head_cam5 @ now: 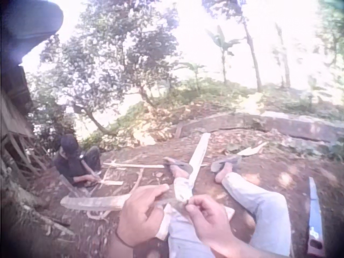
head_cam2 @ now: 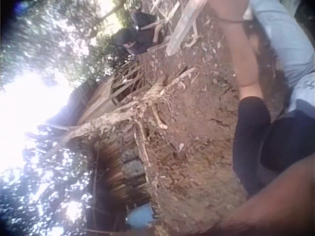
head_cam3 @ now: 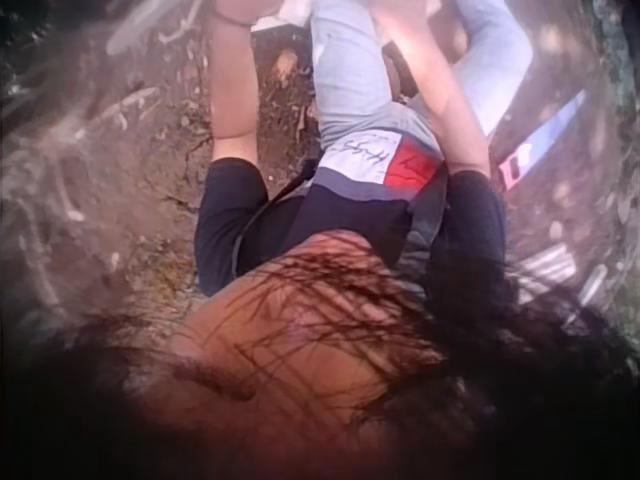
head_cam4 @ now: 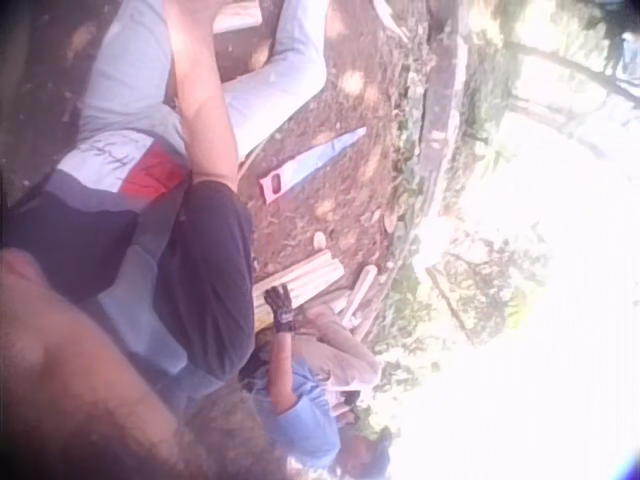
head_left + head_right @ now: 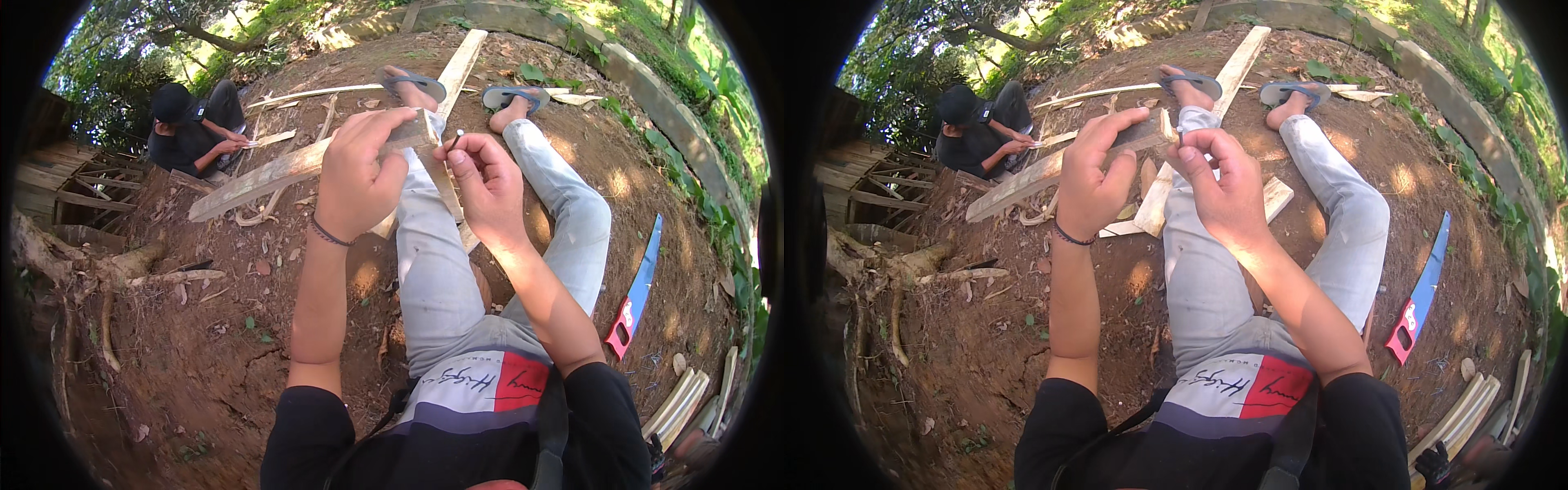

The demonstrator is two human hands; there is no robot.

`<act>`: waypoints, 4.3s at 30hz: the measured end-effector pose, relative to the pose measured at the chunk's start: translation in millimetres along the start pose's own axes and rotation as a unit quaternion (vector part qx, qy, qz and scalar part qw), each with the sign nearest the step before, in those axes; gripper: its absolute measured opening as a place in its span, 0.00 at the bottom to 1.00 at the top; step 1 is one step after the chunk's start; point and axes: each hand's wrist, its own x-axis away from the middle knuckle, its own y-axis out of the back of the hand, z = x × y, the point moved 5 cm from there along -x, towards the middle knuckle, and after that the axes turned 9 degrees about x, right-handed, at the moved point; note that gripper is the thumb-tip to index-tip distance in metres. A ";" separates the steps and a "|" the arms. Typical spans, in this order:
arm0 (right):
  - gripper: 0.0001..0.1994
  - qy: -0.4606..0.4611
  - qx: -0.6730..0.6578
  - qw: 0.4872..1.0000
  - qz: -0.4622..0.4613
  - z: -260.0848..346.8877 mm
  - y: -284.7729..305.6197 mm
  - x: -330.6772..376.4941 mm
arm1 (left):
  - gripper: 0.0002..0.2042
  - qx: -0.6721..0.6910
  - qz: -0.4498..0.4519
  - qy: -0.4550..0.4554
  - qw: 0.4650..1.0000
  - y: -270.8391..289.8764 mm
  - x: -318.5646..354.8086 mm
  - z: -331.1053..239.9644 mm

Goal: The person assembles a wooden frame by hammering nails into wood pieces. They join several slats together by hand and with a hammer while sitting on the ground.

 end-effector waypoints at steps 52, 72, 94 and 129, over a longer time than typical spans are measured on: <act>0.14 -0.438 0.651 0.613 0.089 -100.4 311.1 343.9 | 0.11 0.140 -0.134 0.202 0.960 -8.6 -5.2 16.7; 0.13 -0.296 0.442 0.817 -0.221 -50.1 298.7 203.5 | 0.10 0.076 -0.159 0.101 0.979 -8.7 -5.4 7.6; 0.16 -0.038 0.479 0.850 0.214 152.0 82.9 15.8 | 0.10 0.026 -0.174 0.034 0.984 -10.8 -6.5 6.8; 0.14 0.047 0.609 0.778 0.146 201.4 53.1 -31.9 | 0.10 0.011 -0.074 0.021 0.997 -2.0 -5.8 1.3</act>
